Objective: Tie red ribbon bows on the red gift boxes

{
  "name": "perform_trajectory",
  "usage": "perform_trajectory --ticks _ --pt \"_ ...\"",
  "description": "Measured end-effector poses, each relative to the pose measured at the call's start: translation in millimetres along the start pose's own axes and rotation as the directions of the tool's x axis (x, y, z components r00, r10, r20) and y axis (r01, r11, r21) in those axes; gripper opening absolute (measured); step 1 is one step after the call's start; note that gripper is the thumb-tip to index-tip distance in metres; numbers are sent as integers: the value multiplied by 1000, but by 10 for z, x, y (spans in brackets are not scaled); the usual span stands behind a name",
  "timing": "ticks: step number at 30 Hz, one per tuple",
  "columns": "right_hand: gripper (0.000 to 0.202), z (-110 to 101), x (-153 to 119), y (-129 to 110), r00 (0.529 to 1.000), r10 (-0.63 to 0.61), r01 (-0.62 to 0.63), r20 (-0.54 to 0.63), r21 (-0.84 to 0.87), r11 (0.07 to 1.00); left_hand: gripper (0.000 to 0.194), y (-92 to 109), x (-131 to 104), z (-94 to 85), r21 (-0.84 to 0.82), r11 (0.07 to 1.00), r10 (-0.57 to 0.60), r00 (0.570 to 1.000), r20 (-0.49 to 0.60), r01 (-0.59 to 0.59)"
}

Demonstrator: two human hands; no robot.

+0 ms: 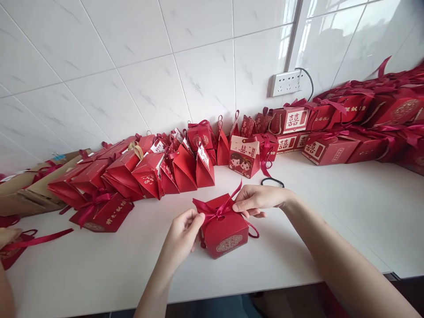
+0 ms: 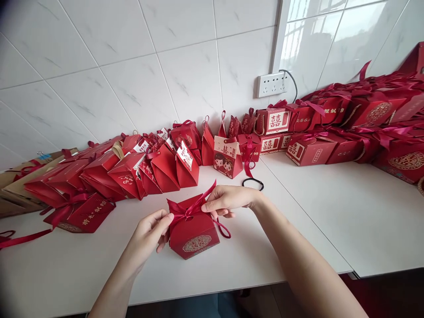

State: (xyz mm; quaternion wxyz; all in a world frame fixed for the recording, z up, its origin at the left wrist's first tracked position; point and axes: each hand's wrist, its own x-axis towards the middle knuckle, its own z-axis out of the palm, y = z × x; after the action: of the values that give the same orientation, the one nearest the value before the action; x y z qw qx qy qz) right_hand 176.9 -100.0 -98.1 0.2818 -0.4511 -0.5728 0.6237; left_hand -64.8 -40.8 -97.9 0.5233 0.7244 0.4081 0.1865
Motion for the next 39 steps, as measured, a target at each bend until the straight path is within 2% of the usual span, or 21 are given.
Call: perform_trajectory --ticks 5,12,24,33,35,36,38,39 --pt "42 -45 55 67 998 -52 51 28 46 998 39 -47 46 -54 -100 995 -14 997 80 22" --pt "41 -85 91 130 997 -63 57 49 116 992 38 -103 61 -124 -81 997 14 989 149 -2" --pt "45 -156 118 252 988 -83 59 128 177 982 35 -215 172 -130 -104 992 100 960 262 -75" --pt "46 -186 126 310 987 -56 33 149 150 988 37 -293 247 -99 -118 990 103 963 249 -75" --pt "45 -158 98 252 987 -37 20 154 108 994 37 -263 246 -73 -143 987 107 973 203 -79" --pt "44 -142 72 211 986 -23 10 166 79 997 37 -247 228 -55 -154 984 108 984 144 -85" --pt "43 -123 -7 127 978 17 -21 210 14 1000 34 -227 147 4 -156 981 105 992 -75 -115" --pt "43 -126 -55 92 973 39 -37 228 -17 999 32 -228 85 53 -133 981 111 969 -219 -142"
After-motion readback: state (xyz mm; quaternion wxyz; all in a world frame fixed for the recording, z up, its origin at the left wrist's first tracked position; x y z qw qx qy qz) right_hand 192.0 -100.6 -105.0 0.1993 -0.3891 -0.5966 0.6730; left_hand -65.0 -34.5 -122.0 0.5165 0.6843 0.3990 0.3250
